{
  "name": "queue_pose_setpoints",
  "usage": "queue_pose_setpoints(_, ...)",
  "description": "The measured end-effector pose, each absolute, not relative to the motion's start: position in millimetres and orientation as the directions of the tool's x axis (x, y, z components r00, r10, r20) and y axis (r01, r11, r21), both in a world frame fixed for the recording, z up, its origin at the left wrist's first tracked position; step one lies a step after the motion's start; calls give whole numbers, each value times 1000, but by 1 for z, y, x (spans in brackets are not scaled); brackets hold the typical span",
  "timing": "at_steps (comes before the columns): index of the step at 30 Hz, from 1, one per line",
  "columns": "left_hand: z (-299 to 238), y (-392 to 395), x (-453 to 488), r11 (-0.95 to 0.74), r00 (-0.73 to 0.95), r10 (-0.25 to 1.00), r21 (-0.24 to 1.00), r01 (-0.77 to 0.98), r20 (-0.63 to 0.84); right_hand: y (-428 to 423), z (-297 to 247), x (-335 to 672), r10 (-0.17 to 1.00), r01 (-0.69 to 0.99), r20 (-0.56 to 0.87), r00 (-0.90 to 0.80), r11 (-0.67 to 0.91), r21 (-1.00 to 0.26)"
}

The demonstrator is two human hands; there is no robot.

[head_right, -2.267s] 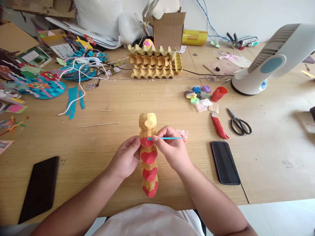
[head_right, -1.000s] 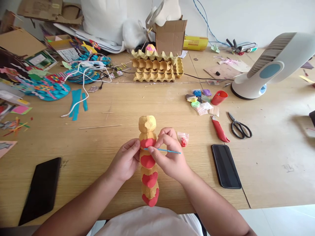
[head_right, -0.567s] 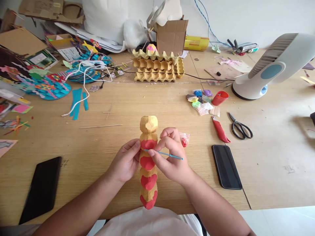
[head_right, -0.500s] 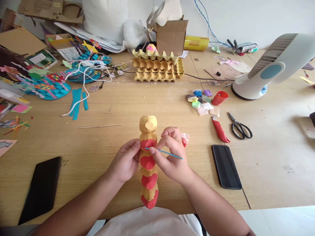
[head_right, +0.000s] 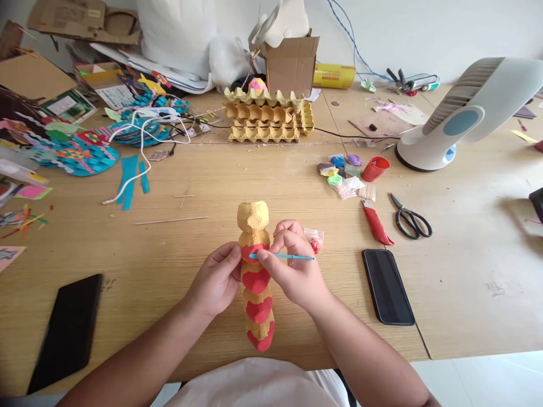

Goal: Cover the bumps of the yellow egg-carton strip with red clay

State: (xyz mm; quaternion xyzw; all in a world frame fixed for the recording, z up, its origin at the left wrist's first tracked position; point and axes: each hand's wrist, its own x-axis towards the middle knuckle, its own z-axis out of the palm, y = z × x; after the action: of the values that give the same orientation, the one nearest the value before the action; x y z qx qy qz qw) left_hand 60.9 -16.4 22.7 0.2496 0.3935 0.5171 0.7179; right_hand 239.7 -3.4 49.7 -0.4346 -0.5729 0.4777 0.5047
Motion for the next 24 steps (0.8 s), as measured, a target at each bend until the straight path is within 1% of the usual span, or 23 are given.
queue_pose_setpoints(8, 22, -16, 59, 332, 152, 942, 777, -535, -299, -3, 53, 239, 978, 47, 185, -102, 190, -981)
queue_pose_setpoints(12, 21, -17, 59, 351, 154, 935, 772, -531, -319, -2, 53, 240, 980, 11, 175, -99, 177, -984)
queue_pose_setpoints(18, 21, -16, 58, 339, 147, 940, 792, -507, -308, 1, 44, 239, 990, -161, 40, -137, 17, -987)
queue_pose_setpoints(21, 22, -16, 58, 339, 153, 940, 793, -507, -305, 1, 41, 239, 988, -207, -12, -153, -44, -977)
queue_pose_setpoints(24, 23, -16, 58, 336, 162, 942, 788, -516, -296, 1, 43, 238, 987, -227, -26, -160, -63, -972)
